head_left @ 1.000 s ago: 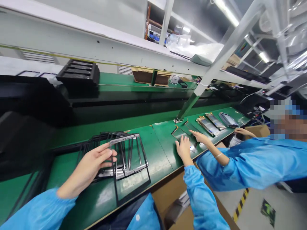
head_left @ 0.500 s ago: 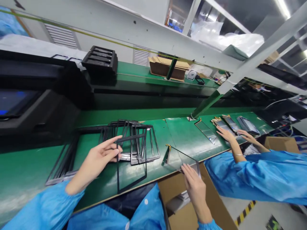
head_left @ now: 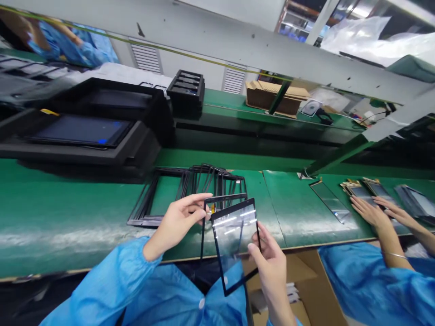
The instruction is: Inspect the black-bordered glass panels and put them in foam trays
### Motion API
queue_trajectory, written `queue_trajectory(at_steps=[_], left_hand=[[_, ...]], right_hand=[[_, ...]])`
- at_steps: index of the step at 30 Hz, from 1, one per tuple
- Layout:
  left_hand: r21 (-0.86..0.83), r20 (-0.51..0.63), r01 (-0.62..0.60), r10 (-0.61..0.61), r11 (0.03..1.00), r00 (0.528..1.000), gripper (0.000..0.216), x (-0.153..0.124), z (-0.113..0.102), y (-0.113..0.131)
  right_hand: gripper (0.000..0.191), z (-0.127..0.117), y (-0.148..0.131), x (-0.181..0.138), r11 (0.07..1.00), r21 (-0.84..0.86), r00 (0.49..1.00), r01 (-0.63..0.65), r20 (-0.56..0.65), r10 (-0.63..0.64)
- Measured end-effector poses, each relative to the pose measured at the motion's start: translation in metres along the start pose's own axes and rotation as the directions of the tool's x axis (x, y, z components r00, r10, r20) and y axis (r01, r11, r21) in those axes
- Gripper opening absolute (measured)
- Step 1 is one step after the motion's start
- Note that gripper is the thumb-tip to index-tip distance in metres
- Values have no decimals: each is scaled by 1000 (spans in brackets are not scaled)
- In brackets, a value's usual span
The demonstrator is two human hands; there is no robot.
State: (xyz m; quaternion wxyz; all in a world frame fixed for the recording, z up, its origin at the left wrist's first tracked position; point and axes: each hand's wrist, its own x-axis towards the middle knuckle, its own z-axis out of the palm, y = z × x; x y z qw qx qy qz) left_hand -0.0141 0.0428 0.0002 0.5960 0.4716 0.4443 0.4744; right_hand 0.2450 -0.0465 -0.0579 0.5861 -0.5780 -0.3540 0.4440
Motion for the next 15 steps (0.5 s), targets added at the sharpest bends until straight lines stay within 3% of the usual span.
queue_trajectory(at_steps=[5, 15], left_hand=[[48, -34, -84, 86, 995, 996, 36, -7, 0, 6], [273, 79, -309, 299, 911, 951, 36, -22, -2, 24]], right_hand=[[54, -12, -3, -1, 994, -113, 999, 10, 32, -6], [53, -33, -39, -1, 944, -305, 983, 124, 168, -75]])
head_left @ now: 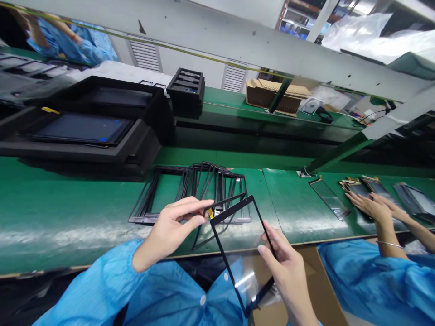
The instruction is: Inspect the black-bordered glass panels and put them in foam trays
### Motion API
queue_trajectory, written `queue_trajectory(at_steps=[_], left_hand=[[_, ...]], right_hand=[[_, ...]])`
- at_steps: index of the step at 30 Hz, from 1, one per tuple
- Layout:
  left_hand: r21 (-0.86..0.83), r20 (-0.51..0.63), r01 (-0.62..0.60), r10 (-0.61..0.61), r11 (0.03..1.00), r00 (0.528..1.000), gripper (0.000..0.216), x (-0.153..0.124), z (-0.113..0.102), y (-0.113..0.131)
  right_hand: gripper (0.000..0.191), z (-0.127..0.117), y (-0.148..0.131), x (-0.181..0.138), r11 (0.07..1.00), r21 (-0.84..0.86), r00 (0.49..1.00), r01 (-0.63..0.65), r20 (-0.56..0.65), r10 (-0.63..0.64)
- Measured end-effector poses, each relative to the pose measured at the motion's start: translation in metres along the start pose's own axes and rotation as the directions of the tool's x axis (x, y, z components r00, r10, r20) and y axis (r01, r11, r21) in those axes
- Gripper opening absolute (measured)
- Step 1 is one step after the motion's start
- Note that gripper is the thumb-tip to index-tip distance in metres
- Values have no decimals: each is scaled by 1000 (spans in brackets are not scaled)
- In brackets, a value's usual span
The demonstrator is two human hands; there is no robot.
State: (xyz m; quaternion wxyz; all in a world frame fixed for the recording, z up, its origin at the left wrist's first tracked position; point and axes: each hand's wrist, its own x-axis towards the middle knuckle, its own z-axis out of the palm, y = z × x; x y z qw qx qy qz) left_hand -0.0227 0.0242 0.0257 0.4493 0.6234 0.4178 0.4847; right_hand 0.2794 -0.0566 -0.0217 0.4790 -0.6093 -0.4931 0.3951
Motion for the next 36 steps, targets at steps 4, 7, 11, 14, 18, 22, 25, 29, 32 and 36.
queue_trajectory(at_steps=[4, 7, 11, 14, 18, 22, 25, 29, 32, 36], left_hand=[[60, 27, -72, 70, 996, 997, 37, -3, -3, 5], [80, 41, -103, 100, 992, 994, 37, -5, -4, 6], [94, 48, -76, 71, 993, 996, 35, -6, -2, 6], [93, 54, -40, 35, 995, 998, 34, -9, 1, 6], [65, 51, -23, 20, 998, 999, 36, -12, 3, 6], [28, 47, 11, -13, 1000, 999, 35, -12, 4, 6], [26, 45, 11, -13, 1000, 999, 34, -11, 5, 6], [-6, 36, 26, -25, 1000, 999, 33, -12, 7, 5], [-84, 19, 103, -101, 991, 995, 32, -14, 11, 2], [-285, 11, 261, -269, 922, 963, 35, -16, 18, -7]], right_hand=[[50, -6, -7, -1, 1000, 5, 1000, 24, 18, -24], [48, -8, -14, -3, 999, 42, 999, 28, 24, -30], [48, -4, -21, -7, 996, 92, 1000, 10, -16, -9], [48, 1, -21, -9, 993, 118, 1000, -15, -26, 18], [52, 4, -15, -10, 984, 165, 996, -67, -42, 75], [55, 4, -7, -9, 961, 235, 986, -144, -49, 160], [57, 5, -1, -9, 941, 280, 978, -191, -30, 207], [59, 8, 1, -10, 932, 290, 973, -215, -11, 228], [58, 11, 0, -10, 950, 253, 979, -183, -40, 200], [57, 16, 2, -11, 973, 203, 991, -114, -51, 127]])
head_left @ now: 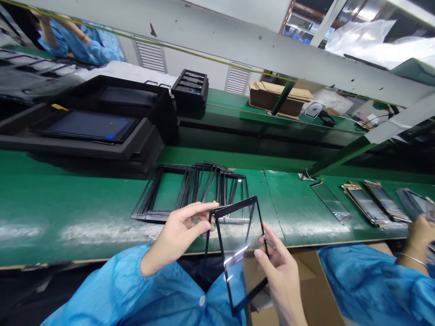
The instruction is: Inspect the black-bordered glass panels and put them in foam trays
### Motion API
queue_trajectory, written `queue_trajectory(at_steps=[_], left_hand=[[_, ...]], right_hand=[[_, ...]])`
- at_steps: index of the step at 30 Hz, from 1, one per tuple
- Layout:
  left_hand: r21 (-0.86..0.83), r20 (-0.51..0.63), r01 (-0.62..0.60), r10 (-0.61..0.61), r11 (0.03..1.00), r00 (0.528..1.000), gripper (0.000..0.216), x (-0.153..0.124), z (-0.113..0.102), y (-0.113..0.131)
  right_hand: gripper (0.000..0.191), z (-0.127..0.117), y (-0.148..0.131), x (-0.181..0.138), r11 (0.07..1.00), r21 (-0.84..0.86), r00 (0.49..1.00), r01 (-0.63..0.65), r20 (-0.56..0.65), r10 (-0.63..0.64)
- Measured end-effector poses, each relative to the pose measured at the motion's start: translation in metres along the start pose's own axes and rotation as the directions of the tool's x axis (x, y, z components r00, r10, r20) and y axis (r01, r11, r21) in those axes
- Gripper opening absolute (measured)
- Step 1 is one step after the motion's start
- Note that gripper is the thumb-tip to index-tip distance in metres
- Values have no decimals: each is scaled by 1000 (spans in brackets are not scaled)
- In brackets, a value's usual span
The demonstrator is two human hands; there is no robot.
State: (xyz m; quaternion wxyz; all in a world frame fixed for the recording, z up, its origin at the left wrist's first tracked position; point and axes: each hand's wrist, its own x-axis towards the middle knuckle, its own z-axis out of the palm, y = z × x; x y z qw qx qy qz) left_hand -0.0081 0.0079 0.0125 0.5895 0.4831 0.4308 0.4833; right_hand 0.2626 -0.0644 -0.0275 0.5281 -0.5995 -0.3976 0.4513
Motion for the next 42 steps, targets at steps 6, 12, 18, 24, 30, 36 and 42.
queue_trajectory(at_steps=[6, 12, 18, 24, 30, 36, 42], left_hand=[[-157, -14, 137, -141, 978, 990, 51, 5, 1, -15], [-175, -77, 144, -159, 974, 984, 55, 8, 2, -19], [-222, -66, 146, -165, 964, 984, 51, 13, 1, -24], [-243, -66, 139, -159, 960, 985, 52, 13, 2, -26], [-238, -81, 154, -178, 959, 981, 57, 13, 2, -28], [-132, -110, 179, -194, 975, 975, 57, 11, 3, -17], [28, -52, 146, -144, 989, 988, 40, -1, 1, 1]], right_hand=[[62, 17, 11, -6, 995, -77, 996, 64, -57, -69], [62, 29, 18, -7, 996, -74, 994, 48, -95, -54], [62, 30, 14, -2, 997, -80, 1000, 5, -19, -7], [64, 35, 11, -2, 998, -69, 999, -7, -46, 4], [60, 37, 14, -5, 992, -127, 998, 12, -53, -19], [51, 33, 8, -2, 876, -409, 954, 255, -38, -296], [44, 25, -30, 32, 981, -66, 980, 183, 86, -177]])
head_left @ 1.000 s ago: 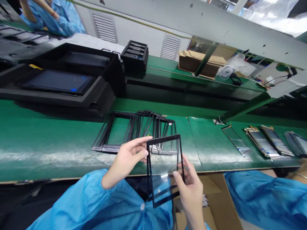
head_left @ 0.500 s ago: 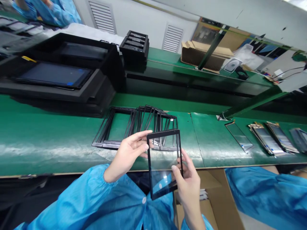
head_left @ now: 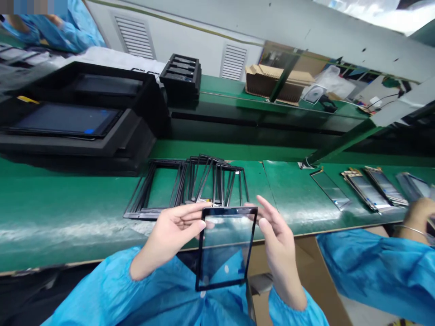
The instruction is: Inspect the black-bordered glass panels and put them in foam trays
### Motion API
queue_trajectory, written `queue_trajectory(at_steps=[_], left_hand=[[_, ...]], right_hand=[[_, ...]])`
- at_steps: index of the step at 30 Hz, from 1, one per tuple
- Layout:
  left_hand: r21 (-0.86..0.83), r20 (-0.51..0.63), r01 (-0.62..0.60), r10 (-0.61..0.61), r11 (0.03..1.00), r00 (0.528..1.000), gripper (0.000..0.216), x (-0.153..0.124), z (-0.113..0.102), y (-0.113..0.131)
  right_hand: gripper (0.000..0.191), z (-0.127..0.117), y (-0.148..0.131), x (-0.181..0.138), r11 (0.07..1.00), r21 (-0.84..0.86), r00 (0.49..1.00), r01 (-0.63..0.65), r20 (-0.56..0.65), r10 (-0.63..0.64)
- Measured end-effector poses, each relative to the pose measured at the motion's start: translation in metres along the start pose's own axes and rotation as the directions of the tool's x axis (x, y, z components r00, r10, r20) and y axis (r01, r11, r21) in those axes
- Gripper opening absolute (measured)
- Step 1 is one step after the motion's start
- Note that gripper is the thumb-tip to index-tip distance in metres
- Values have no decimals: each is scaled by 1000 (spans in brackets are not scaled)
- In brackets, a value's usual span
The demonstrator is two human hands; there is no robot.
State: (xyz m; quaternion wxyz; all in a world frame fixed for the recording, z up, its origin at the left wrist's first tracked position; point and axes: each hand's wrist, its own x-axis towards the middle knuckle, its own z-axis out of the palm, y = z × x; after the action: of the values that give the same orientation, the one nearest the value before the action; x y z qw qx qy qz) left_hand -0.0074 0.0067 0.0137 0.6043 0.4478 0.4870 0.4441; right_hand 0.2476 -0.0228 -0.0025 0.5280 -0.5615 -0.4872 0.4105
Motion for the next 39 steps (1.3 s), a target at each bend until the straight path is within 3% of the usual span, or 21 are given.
queue_trajectory(at_steps=[2, 6, 13, 16, 18, 20, 22, 24, 25, 27, 30, 34, 39], left_hand=[[36, 15, -12, 11, 999, 1000, 39, -4, -2, 3], [41, 23, -22, 21, 999, 1000, 38, -6, -9, 1], [98, 17, -13, 11, 995, 1000, 43, -4, -18, -14], [219, 41, -97, 90, 971, 995, 41, -3, -18, -11], [409, 114, -232, 203, 883, 973, 38, -2, -15, -3], [573, 260, -369, 264, 732, 929, 47, 0, -8, 9], [617, 430, -425, 169, 662, 887, 58, 3, -1, 20], [576, 510, -369, 32, 729, 860, 53, 6, 2, 26], [542, 494, -298, -11, 786, 869, 47, 6, 2, 27], [431, 355, -124, -41, 894, 934, 37, 6, -3, 24], [228, 133, 25, -57, 973, 989, 36, 1, -11, 15], [115, 1, 36, -36, 993, 999, 43, -7, -11, 6], [75, -124, 55, -45, 996, 991, 45, -14, -1, 8]], right_hand=[[32, 1, -7, 8, 993, 95, 996, -75, 54, 70], [14, 9, -15, 10, 982, 174, 998, -68, 23, 65], [12, 17, -19, 6, 973, 221, 996, -71, -35, 81], [14, 18, -20, 6, 971, 228, 995, -75, -44, 87], [15, 22, -20, 5, 970, 226, 995, -94, 3, 96], [21, 28, -20, 6, 964, 224, 986, -143, 116, 120], [34, 30, -20, 8, 948, 239, 960, -209, 236, 152], [40, 24, -18, 12, 930, 240, 930, -277, 310, 197], [39, 18, -15, 14, 925, 220, 915, -308, 334, 225], [40, 0, -8, 15, 923, 147, 887, -357, 364, 285], [46, -22, 8, 12, 919, 147, 908, -366, 274, 317], [47, -23, 15, 5, 920, 240, 951, -309, 64, 302], [48, -3, 1, 1, 958, 164, 966, -236, -71, 250]])
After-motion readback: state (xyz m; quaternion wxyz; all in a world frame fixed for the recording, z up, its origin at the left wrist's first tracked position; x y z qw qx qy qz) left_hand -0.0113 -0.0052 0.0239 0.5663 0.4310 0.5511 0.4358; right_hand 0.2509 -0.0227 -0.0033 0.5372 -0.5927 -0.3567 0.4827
